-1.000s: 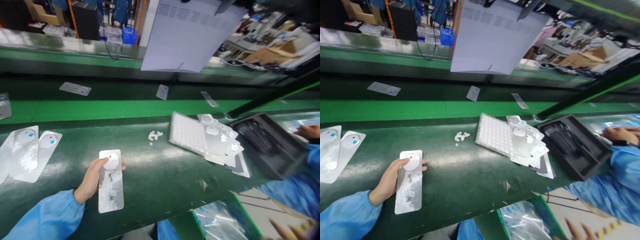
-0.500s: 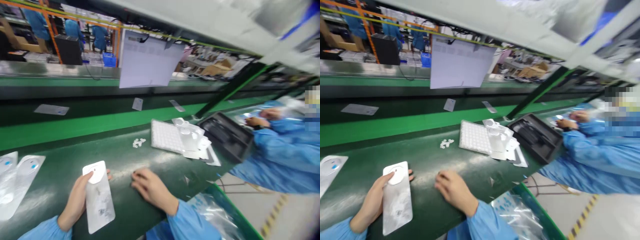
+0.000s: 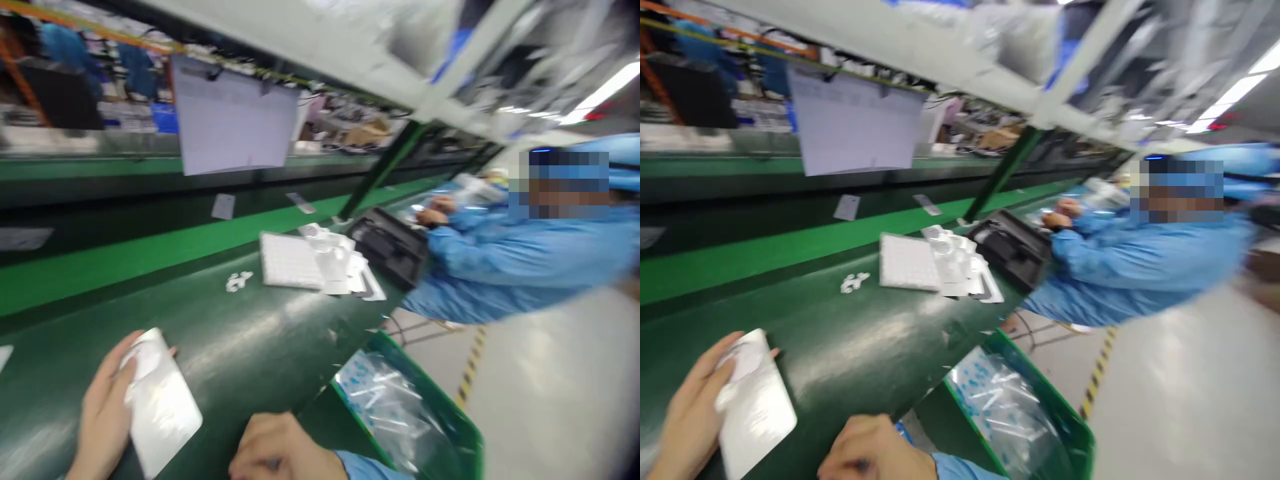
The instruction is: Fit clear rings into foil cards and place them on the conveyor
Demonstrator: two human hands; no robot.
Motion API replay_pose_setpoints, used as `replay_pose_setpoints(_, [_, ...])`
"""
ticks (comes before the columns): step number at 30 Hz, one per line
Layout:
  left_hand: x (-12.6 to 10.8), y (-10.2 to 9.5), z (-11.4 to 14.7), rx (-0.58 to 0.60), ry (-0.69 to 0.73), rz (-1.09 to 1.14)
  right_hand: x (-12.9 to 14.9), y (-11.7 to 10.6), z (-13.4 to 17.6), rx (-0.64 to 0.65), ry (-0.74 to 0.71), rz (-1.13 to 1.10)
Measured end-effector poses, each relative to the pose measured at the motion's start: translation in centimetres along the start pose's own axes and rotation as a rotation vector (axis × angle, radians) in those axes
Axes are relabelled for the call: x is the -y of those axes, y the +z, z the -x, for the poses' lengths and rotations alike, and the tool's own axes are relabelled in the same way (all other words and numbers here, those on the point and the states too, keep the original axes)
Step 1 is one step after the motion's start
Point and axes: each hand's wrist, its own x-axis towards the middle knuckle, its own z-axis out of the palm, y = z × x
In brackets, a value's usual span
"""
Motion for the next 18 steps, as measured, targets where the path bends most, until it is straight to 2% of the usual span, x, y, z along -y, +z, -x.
replay_pose_setpoints(3, [-1.0, 0.8, 0.9, 0.061, 0.167, -0.138, 1.4, 0.1, -4.5, -0.206, 0.392, -0.497])
replay_pose_setpoints(5, [-1.0, 0.9, 1.2, 0.095, 0.260, -0.226, 1.6, 0.5, -7.8, -0.251, 0.505, -0.744])
replay_pose_setpoints(7, [-0.9, 0.8, 1.7, 0.103, 0.357, -0.277, 1.6, 1.1, -10.2, -0.275, 0.544, -0.868])
replay_pose_setpoints(11, [-0.6, 0.7, 2.3, 0.127, 0.486, -0.247, 2.0, 2.3, -11.9, -0.245, 0.579, -0.908])
replay_pose_setpoints(18, [-0.9, 0.5, 2.1, 0.188, 0.506, -0.162, 2.5, 2.9, -11.6, -0.249, 0.628, -0.828])
